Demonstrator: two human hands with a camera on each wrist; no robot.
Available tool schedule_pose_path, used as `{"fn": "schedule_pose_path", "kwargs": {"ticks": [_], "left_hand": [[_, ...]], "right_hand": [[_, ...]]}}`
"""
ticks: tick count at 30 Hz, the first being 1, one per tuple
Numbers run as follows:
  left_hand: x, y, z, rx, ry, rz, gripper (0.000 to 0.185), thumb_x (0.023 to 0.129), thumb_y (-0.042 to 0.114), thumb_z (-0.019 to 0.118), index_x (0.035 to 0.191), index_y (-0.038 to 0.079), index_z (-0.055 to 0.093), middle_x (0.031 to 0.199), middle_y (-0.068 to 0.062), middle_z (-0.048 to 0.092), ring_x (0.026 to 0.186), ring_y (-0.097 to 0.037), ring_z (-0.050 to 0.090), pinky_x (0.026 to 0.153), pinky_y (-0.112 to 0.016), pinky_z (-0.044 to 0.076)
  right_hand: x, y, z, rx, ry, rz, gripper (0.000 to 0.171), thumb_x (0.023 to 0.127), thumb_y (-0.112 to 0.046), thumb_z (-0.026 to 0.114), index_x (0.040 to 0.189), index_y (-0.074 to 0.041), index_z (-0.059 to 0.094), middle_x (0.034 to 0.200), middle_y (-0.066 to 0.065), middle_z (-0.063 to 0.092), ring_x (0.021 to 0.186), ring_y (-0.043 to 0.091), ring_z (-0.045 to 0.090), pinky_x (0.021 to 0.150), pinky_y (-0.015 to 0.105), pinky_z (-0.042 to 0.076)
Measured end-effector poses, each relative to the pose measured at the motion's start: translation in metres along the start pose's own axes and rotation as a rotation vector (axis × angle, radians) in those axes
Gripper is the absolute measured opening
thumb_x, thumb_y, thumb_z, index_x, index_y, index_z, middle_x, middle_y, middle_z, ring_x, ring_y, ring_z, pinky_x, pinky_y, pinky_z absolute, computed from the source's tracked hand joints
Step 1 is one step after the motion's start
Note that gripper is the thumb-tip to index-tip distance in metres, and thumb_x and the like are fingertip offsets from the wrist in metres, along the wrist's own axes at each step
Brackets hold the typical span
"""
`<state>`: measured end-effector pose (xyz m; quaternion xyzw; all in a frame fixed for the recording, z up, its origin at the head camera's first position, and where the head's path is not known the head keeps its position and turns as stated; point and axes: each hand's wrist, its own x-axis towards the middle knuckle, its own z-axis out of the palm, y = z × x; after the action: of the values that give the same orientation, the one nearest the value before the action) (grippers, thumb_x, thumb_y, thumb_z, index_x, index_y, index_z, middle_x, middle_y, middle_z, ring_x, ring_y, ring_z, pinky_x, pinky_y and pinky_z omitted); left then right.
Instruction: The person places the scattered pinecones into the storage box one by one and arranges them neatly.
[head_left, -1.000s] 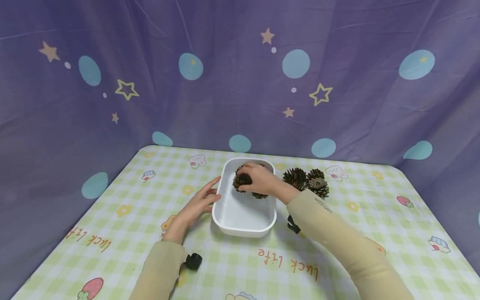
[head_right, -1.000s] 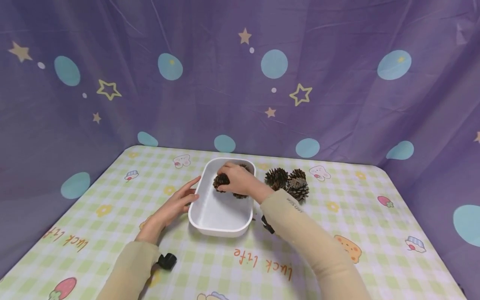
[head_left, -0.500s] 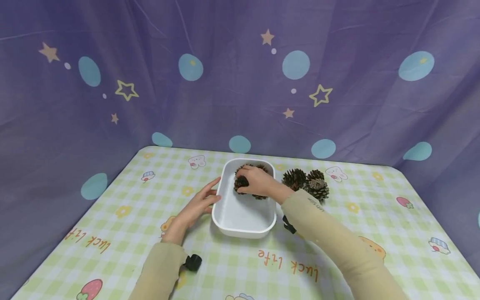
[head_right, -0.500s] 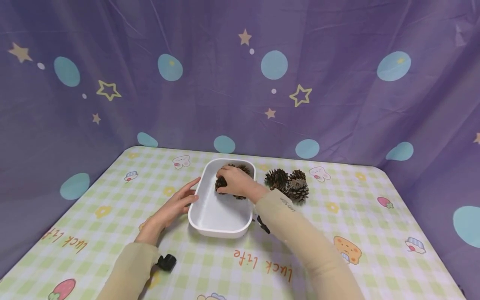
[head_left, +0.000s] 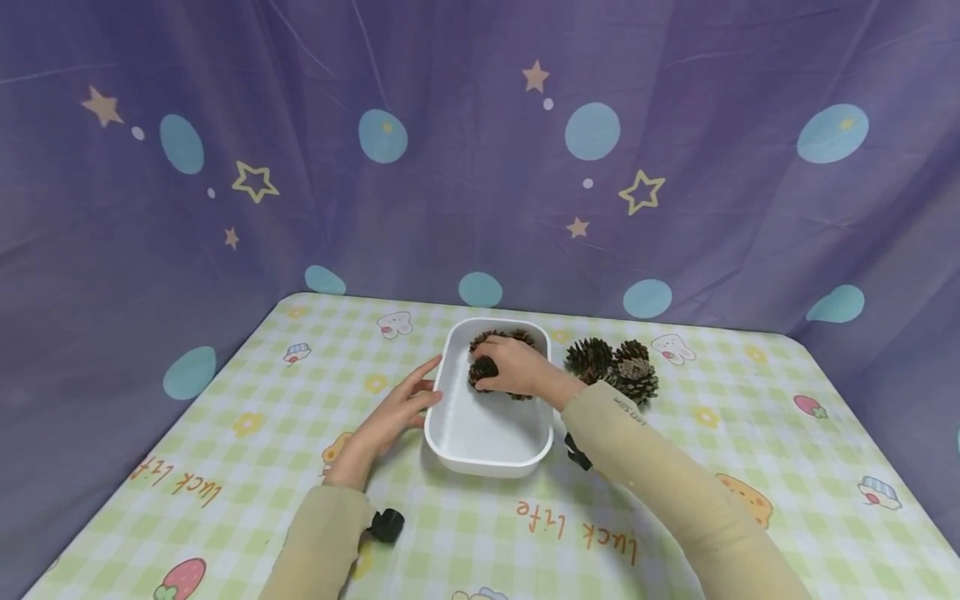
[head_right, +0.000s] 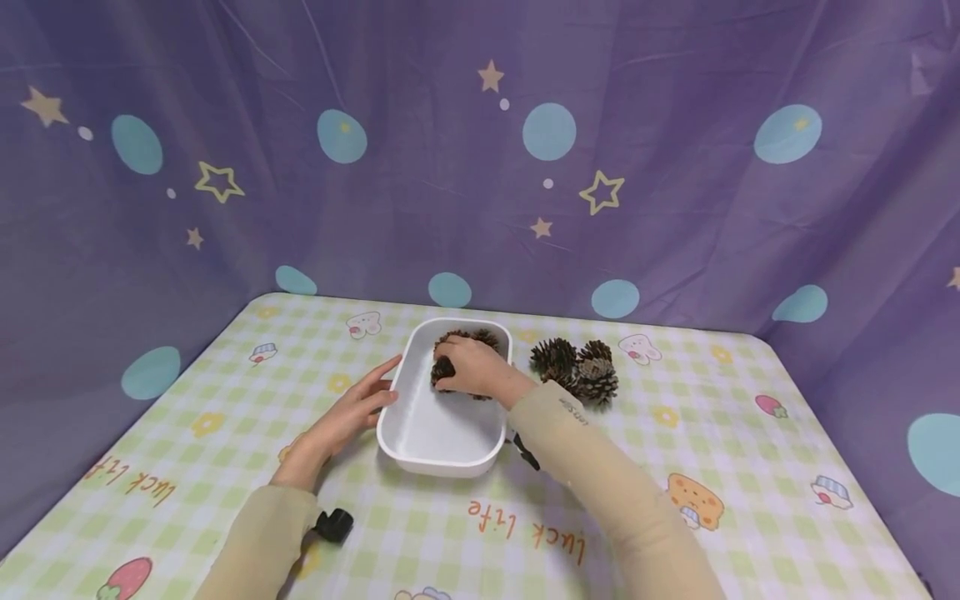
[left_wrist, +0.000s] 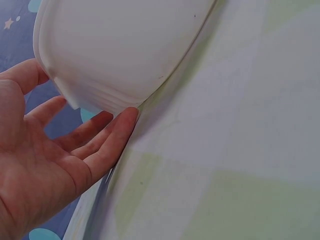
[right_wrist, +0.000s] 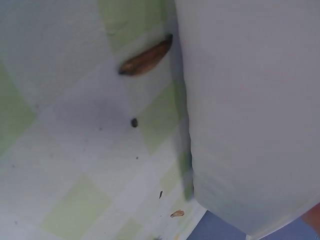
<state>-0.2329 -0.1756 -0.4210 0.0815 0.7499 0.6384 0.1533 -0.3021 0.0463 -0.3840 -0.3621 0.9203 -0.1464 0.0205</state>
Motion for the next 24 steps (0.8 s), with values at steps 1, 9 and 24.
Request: {"fn": "schedule_pose_path", "kwargs": {"ticks": [1, 9, 24], "left_hand": [[0.000, 0.000, 0.000, -0.001, -0.002, 0.005, 0.058, 0.093, 0.029, 0.050, 0.143, 0.037, 0.021, 0.134, -0.015, 0.039, 0.113, -0.032, 0.050, 0.082, -0.038, 0.053], [0.001, 0.001, 0.000, -0.011, 0.001, 0.003, 0.061, 0.092, 0.026, 0.052, 0.144, 0.033, 0.021, 0.134, -0.018, 0.038, 0.113, -0.033, 0.050, 0.083, -0.039, 0.053], [0.001, 0.002, 0.000, -0.024, -0.032, 0.014, 0.060, 0.094, 0.026, 0.050, 0.146, 0.030, 0.019, 0.135, -0.021, 0.037, 0.114, -0.037, 0.048, 0.083, -0.039, 0.053]], "right_hand": [[0.000, 0.000, 0.000, 0.000, -0.001, 0.001, 0.048, 0.080, -0.034, 0.069, 0.120, -0.012, 0.058, 0.118, 0.005, 0.056, 0.104, 0.019, 0.056, 0.087, 0.034, 0.049], [-0.007, 0.004, -0.003, 0.008, 0.010, -0.004, 0.045, 0.082, -0.034, 0.067, 0.121, -0.014, 0.058, 0.121, 0.005, 0.055, 0.106, 0.020, 0.055, 0.089, 0.035, 0.048], [-0.033, 0.017, -0.019, 0.041, 0.056, 0.008, 0.044, 0.084, -0.029, 0.066, 0.123, -0.011, 0.056, 0.122, 0.006, 0.055, 0.107, 0.022, 0.055, 0.089, 0.033, 0.048]]}}
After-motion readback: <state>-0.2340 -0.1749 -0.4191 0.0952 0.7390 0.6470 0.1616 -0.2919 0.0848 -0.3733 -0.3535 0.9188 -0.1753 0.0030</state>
